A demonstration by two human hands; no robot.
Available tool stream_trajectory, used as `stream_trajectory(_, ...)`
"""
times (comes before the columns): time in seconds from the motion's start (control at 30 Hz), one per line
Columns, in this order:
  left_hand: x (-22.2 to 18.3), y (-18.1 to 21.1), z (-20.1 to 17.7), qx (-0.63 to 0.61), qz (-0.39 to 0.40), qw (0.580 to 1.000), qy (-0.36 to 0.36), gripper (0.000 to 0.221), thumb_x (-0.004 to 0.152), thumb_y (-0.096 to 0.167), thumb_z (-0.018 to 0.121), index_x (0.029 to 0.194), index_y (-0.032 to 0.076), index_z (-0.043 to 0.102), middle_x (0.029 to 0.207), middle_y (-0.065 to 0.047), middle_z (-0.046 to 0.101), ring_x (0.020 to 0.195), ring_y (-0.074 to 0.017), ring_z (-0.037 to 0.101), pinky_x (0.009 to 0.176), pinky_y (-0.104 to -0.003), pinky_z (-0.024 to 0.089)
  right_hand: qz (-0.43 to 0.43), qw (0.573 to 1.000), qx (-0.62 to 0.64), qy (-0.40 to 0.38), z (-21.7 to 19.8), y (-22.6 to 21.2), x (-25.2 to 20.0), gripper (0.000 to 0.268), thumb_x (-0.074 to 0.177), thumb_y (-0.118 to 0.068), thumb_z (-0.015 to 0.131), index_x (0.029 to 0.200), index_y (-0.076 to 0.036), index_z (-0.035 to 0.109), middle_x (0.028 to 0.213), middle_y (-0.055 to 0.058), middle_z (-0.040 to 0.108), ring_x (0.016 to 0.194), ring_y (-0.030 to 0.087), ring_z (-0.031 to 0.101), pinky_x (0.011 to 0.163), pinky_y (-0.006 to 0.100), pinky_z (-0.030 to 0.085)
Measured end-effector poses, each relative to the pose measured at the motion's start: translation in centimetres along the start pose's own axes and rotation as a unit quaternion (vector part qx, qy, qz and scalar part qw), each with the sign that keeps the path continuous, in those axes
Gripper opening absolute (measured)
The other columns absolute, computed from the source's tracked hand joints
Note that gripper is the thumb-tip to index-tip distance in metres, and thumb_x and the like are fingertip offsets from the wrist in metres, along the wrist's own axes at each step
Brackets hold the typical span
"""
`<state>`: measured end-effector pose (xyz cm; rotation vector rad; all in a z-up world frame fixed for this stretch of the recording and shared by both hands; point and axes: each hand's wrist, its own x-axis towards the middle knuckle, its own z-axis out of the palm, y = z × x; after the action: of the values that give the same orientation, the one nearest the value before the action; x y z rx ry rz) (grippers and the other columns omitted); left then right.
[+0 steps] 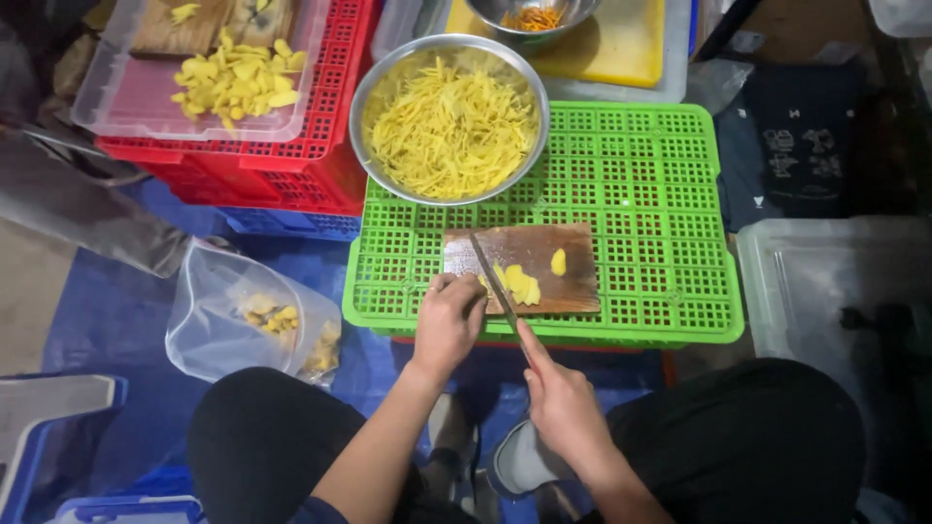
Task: Julienning potato slices into thin strips using a knife on a wooden cutting board.
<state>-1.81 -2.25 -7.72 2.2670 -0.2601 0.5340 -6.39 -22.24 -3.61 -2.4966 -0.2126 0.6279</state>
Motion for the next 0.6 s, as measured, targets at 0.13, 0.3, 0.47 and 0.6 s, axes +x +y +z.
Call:
stream_trajectory(0.13,0.0,0.1,0.1,-0.006,-0.005,1.0,0.01,0.007,0.093,0.004,0.067,0.085,0.004,0.067,0.089,-0.004,0.071,0.078,-0.0278,0.05,0.075,-0.039,0.044,-0.028,0.999,0.026,0.032,0.1,0.6,-0.6,0.074,0.095,-0.018,0.054,0.16,-0.043,0.03,0.093,0.014,0.077,0.083,0.042,0.07,0.071,0.049,0.05)
stream_trajectory(0.3,0.0,-0.1,0.2,-0.007,-0.007,1.0,0.011,0.003,0.09,0.003,0.069,0.087,0.002,0.068,0.094,-0.005,0.073,0.08,-0.0289,0.051,0.076,-0.041,0.045,-0.032,0.999,0.013,0.012,-0.4,-0.4,-1.1,0.073,0.098,-0.019,0.052,0.162,-0.043,0.027,0.081,0.012,0.073,0.073,0.039,0.068,0.064,0.047,0.046)
stream_trajectory(0.47,-0.1,-0.3,0.4,-0.008,-0.006,1.0,0.014,0.002,0.091,0.003,0.068,0.089,0.002,0.069,0.097,-0.006,0.074,0.083,-0.0296,0.052,0.08,-0.041,0.046,-0.012,1.0,0.009,-0.008,-0.9,-1.1,-1.3,0.073,0.098,-0.02,0.051,0.162,-0.043,0.027,0.085,0.014,0.073,0.075,0.04,0.067,0.066,0.048,0.046)
stream_trajectory(0.6,-0.3,-0.5,0.4,-0.009,-0.005,1.0,0.012,0.002,0.091,0.003,0.066,0.091,0.003,0.068,0.098,-0.005,0.073,0.084,-0.0299,0.051,0.08,-0.041,0.046,-0.008,0.999,-0.042,-0.012,0.1,-0.7,-1.0,0.075,0.098,-0.02,0.05,0.164,-0.044,0.022,0.075,0.009,0.066,0.067,0.037,0.063,0.061,0.048,0.044)
